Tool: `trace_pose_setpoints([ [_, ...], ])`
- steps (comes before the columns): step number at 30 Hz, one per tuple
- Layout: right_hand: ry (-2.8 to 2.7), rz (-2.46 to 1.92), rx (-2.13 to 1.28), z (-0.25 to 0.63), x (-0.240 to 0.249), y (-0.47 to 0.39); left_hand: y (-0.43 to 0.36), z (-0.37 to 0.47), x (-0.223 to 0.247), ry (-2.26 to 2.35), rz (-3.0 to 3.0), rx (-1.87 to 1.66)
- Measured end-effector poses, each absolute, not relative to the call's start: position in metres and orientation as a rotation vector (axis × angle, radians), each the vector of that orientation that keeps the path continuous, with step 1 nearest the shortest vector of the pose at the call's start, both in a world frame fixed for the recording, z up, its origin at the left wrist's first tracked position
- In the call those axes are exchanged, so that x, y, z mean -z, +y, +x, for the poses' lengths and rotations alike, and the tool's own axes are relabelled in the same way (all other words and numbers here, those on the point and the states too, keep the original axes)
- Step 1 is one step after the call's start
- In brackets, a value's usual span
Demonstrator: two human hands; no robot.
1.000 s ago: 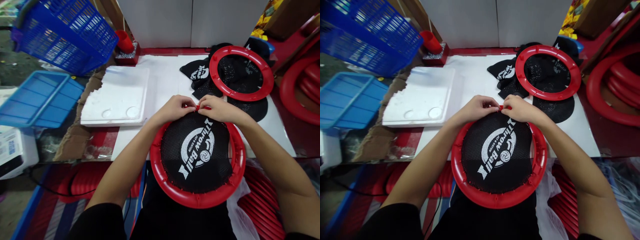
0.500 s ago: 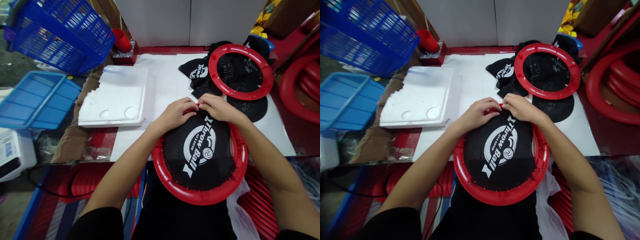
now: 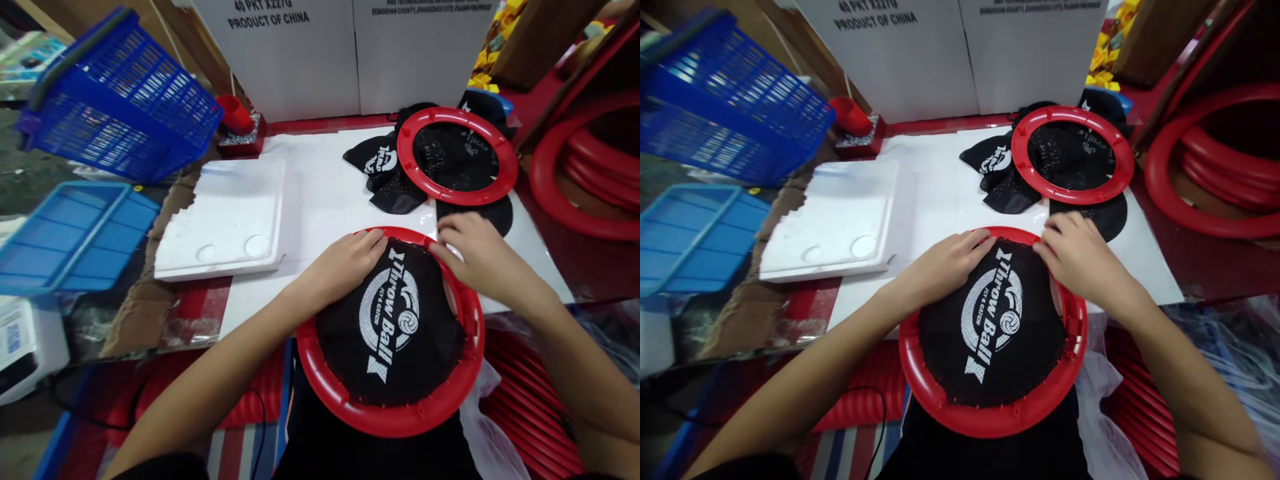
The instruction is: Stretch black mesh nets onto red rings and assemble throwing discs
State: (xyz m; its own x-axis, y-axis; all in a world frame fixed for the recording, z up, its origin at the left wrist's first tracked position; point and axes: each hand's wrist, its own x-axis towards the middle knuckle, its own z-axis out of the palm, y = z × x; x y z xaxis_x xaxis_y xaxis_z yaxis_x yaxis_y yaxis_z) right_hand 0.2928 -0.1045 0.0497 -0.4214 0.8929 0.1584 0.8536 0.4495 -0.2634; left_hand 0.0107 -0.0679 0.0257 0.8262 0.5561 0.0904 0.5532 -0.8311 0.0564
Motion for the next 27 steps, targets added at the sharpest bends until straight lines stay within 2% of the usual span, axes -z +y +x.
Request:
trace_pose_setpoints([
  [4,-2.384,-1.632,-0.335,0.303,-0.042,-0.168,-0.09,0.008,-0.037,1.431,2.85,0.119],
  [9,-2.355,-1.583,-0.376,0.301,-0.026,-0.179,-0.099,-0.012,-0.043,1.84,2.611,0.079],
  [17,-2.381,-1.359,-0.441,0.307,-0.014,-0.117,-0.105,-0.045,-0.062,1.659,2.336,-0.019],
  [27,-2.487,-1.352,-0.461,0.288,-0.008,-0.088,-0.097,-0.076,-0.031,1.429,2.048,-0.499],
])
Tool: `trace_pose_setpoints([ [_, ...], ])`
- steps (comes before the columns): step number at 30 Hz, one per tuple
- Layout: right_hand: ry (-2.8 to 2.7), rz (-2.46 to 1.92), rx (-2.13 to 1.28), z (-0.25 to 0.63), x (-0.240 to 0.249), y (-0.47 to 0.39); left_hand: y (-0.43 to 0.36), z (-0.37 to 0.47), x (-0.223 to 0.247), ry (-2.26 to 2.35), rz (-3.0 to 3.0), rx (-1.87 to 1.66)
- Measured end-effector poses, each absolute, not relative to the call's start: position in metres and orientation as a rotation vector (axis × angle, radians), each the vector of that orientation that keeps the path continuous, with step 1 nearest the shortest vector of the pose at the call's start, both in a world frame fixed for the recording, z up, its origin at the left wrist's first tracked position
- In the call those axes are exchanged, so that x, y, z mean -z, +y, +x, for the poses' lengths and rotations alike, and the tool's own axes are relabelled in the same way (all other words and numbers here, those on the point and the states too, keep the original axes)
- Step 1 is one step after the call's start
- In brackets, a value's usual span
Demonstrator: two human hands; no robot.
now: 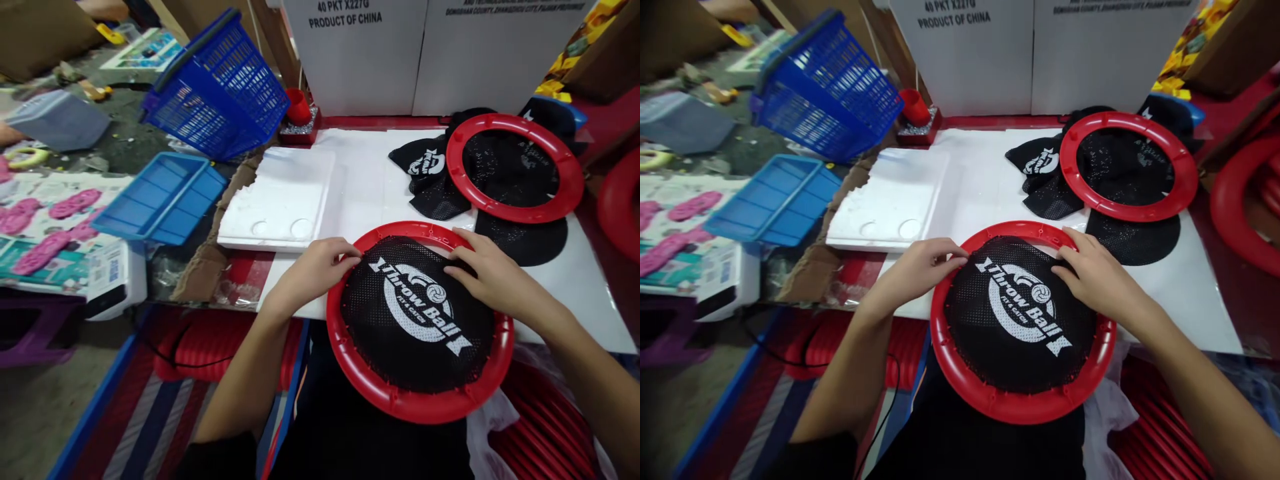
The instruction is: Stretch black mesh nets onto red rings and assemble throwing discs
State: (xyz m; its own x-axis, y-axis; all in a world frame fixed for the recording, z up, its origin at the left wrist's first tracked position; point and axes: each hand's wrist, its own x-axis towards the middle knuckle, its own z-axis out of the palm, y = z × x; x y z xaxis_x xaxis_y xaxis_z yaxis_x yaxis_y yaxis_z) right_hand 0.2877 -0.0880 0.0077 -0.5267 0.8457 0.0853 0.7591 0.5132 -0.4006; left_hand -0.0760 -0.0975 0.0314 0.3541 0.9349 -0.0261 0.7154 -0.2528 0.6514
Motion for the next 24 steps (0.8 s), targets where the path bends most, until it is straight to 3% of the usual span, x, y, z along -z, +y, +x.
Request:
trace_pose_setpoints([
  [5,-2.376,-1.384,-0.605,0.281,-0.01,-0.079,-0.079,-0.061,-0.046,1.355,2.17,-0.671],
  [13,-2.259,-1.278,-0.654,0.282,-0.01,-0.064,-0.018,-0.02,-0.037,0.985,2.441,-0.342],
  [24,-2.12,-1.262,-0.718,0.283,-0.006,-0.057,-0.005,-0.008,-0.031,0.764,2.641,-0.3],
])
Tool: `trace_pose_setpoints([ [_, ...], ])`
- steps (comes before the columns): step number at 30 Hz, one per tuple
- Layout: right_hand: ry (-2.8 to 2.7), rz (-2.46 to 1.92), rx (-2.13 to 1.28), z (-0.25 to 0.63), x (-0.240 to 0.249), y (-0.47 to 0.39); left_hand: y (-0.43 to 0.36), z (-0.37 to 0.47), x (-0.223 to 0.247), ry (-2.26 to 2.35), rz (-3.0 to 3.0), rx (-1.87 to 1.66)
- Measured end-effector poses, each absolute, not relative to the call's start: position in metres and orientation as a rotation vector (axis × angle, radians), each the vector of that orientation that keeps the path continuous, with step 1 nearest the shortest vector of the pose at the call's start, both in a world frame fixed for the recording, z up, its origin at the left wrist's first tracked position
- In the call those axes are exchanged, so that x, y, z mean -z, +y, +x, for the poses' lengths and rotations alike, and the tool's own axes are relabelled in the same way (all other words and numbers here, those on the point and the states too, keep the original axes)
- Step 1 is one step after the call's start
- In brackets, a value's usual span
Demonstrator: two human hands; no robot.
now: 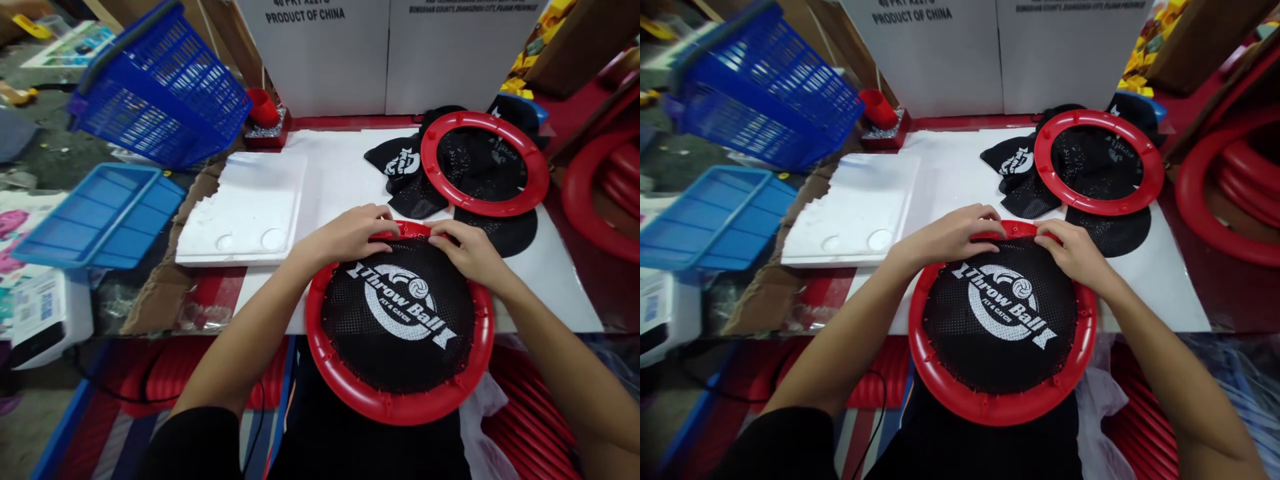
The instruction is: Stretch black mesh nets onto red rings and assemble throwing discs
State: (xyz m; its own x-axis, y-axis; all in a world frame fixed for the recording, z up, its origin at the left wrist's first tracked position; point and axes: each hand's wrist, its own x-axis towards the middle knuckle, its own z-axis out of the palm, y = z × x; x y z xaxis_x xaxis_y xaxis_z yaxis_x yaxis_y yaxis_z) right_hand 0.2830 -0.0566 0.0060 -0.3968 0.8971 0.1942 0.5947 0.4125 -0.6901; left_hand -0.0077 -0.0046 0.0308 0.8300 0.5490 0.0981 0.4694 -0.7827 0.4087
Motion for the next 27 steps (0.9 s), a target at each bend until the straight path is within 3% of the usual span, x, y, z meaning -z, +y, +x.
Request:
trace_pose_setpoints([
  [6,-2.194,-1.25,-0.913,0.286,-0.019,-0.029,-0.008,-0.006,-0.025,0.727,2.708,-0.239],
  [11,-2.3,-1.205,-1.187,0.289,-0.026,-0.003,-0.003,-0.01,-0.029,0.76,2.411,-0.355],
  [17,-2.289,-1.139,-0.967,0.287,-0.011,-0.012,0.005,-0.024,-0.027,0.898,2.077,-0.492],
  [23,-2.283,-1.2,-0.971,0.284,-0.019,-0.017,0.008,-0.021,-0.017,0.979,1.855,-0.601],
  [27,-2.411,-1.264,-0.673,0.257,-0.024,-0.018,0.01,-0.018,-0.01,0.973,1.857,-0.637],
])
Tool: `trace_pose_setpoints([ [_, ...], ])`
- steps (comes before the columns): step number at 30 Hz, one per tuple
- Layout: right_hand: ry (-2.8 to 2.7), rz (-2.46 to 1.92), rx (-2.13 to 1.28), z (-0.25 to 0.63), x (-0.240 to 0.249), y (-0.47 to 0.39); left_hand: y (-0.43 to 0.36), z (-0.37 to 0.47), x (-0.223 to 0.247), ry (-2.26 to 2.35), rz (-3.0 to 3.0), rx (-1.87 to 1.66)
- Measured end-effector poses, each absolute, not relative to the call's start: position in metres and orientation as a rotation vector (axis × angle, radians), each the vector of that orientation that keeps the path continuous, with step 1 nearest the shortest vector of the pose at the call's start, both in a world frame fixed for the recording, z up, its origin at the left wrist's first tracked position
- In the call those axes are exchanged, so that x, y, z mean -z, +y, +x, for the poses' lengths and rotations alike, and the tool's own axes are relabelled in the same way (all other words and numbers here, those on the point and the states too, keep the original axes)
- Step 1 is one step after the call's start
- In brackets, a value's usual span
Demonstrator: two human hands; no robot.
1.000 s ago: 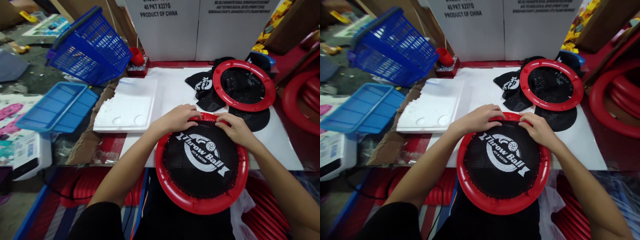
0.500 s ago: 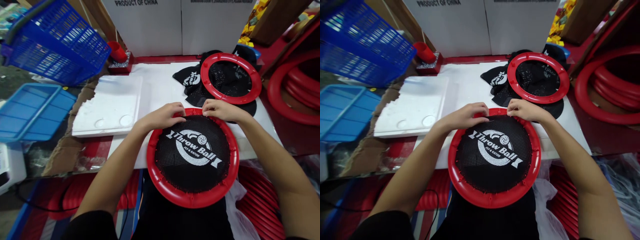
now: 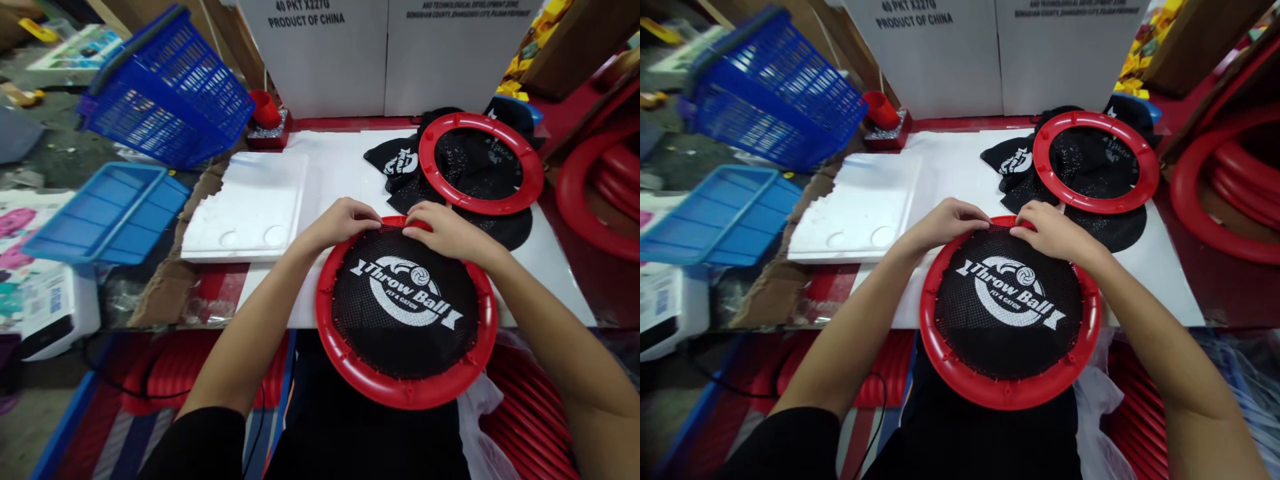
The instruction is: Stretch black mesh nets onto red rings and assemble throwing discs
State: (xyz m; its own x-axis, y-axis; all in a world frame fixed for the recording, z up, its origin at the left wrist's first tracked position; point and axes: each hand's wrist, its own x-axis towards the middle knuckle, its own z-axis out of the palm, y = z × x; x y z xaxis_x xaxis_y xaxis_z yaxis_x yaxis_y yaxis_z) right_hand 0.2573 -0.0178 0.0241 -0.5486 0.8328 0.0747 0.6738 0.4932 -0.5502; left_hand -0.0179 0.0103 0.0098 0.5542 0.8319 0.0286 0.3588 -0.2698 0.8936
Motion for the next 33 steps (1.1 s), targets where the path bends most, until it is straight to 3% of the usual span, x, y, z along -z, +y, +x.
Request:
trace_pose_setpoints([
  [10,-2.298,-1.095,-0.604,0.257,-0.011,-0.02,-0.003,-0.013,0.003,1.019,1.927,-0.852],
  [18,-2.365,-1.195,-0.534,0.254,-0.008,-0.006,-0.005,-0.018,0.003,1.08,2.315,-0.878],
  [33,-2.344,-1.015,-0.929,0.244,-0.019,0.005,0.002,0.018,-0.009,1.064,2.188,-0.651],
])
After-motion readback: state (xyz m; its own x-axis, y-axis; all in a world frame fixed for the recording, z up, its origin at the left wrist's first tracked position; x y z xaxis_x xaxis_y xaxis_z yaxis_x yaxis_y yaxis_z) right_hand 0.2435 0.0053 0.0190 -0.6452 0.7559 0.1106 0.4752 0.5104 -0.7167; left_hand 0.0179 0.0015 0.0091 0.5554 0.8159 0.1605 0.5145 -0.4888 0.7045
